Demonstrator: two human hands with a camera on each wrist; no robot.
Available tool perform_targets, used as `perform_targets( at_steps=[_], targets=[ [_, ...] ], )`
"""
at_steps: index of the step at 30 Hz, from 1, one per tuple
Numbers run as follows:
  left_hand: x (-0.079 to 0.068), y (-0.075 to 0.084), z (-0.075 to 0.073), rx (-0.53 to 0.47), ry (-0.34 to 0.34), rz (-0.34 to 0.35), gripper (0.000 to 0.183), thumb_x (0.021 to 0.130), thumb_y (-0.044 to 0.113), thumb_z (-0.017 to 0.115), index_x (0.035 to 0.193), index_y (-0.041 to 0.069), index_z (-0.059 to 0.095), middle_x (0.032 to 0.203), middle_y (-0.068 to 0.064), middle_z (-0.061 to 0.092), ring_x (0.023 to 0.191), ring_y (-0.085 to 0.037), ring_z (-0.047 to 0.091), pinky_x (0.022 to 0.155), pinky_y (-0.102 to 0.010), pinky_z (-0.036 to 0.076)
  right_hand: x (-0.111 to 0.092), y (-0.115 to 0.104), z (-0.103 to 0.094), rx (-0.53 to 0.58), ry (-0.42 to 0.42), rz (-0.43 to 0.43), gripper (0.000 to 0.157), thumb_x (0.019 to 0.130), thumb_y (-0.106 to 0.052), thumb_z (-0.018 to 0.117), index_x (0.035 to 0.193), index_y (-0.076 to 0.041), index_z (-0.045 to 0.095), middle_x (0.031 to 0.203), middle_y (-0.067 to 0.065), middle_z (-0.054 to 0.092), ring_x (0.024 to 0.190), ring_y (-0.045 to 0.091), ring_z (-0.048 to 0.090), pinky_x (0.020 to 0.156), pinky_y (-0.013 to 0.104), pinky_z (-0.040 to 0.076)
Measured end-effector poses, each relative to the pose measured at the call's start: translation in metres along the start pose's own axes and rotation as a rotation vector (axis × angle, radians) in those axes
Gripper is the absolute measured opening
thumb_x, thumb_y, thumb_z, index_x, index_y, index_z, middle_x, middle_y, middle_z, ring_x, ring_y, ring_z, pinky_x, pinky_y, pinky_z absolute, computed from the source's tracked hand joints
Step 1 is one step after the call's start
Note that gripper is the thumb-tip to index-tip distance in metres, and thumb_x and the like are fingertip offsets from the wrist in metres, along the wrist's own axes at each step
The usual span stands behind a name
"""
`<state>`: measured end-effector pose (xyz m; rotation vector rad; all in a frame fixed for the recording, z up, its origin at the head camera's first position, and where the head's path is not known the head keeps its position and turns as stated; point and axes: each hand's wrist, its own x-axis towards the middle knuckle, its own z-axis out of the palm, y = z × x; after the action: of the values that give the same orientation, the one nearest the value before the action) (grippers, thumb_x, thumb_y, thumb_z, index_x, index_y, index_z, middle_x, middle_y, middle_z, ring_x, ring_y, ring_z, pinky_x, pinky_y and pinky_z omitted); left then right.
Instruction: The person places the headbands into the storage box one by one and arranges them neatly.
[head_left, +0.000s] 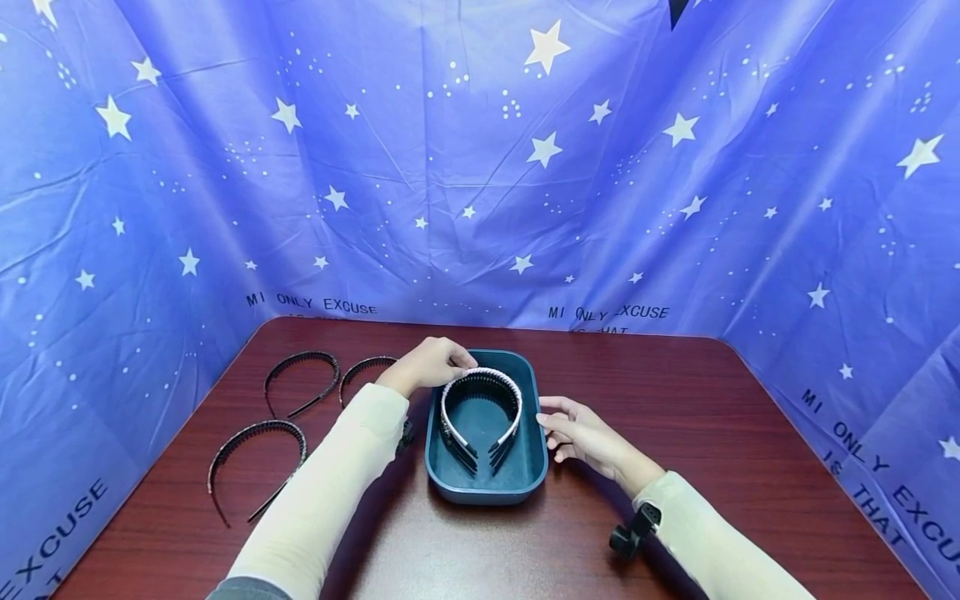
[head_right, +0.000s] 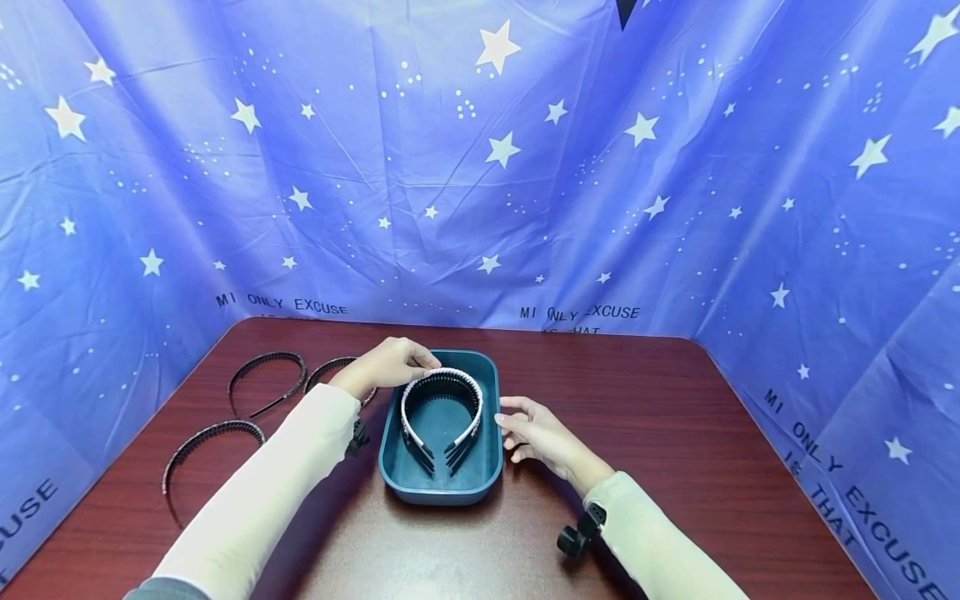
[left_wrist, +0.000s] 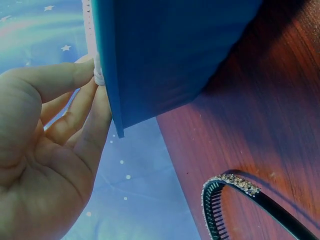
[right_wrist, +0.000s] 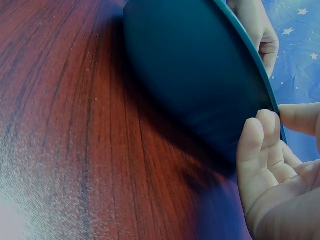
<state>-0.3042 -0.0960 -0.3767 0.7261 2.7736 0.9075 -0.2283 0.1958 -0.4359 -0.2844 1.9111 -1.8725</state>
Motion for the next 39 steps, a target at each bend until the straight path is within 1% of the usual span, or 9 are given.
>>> perform_targets(
  at_steps=[6,12,21,31,39],
  targets=[
    [0.0003,0.0004,0.0005,-0.014,-0.007,-0.006,0.017,0.096,0.007,0.067,0.11,0.009,0.077,0.103,-0.002,0.075,0.101,-0.015,0.068,0.085,-0.03,0.055,0.0001,0.0002,0.0001,0.0,0.001,0.0,0.061,0.101,-0.02,0.061,0.149,0.004,0.031,0.087,0.002,0.062,0.066,0.007,0.057,0.055,0.021,0.051],
    [0.0006,0.0002,0.0005,-0.017,-0.013,-0.011,0.017,0.096,0.007,0.067,0.11,0.009,0.077,0.102,-0.002,0.075,0.099,-0.015,0.068,0.083,-0.029,0.055,0.0001,0.0,0.0005,0.0,0.0,0.005,0.061,0.101,-0.02,0.061,0.149,0.004,0.031,0.087,0.002,0.062,0.066,0.007,0.056,0.055,0.021,0.051],
    [-0.0016,0.0016,0.0001,-0.021,-0.024,-0.017,0.017,0.096,0.007,0.066,0.111,0.009,0.076,0.103,-0.002,0.074,0.1,-0.016,0.068,0.084,-0.03,0.055,-0.0001,-0.0004,0.0008,0.002,0.0,0.008,0.062,0.101,-0.021,0.061,0.149,0.004,0.03,0.086,0.001,0.063,0.066,0.007,0.056,0.055,0.021,0.051],
    [-0.0026,0.0006,-0.0008,-0.025,-0.04,-0.009,0.018,0.097,0.008,0.066,0.112,0.009,0.076,0.103,-0.003,0.074,0.098,-0.015,0.068,0.081,-0.028,0.056,-0.0003,-0.0009,0.001,0.001,0.003,0.017,0.062,0.101,-0.022,0.06,0.149,0.004,0.03,0.085,0.002,0.063,0.066,0.008,0.056,0.055,0.022,0.051],
    [-0.0034,-0.001,-0.0012,-0.027,-0.042,0.006,0.019,0.097,0.009,0.066,0.114,0.008,0.075,0.104,-0.003,0.074,0.1,-0.016,0.068,0.083,-0.029,0.056,-0.0001,-0.0007,0.0008,0.003,0.002,0.013,0.062,0.101,-0.022,0.06,0.149,0.004,0.03,0.086,0.002,0.063,0.065,0.007,0.057,0.055,0.022,0.051]
  ],
)
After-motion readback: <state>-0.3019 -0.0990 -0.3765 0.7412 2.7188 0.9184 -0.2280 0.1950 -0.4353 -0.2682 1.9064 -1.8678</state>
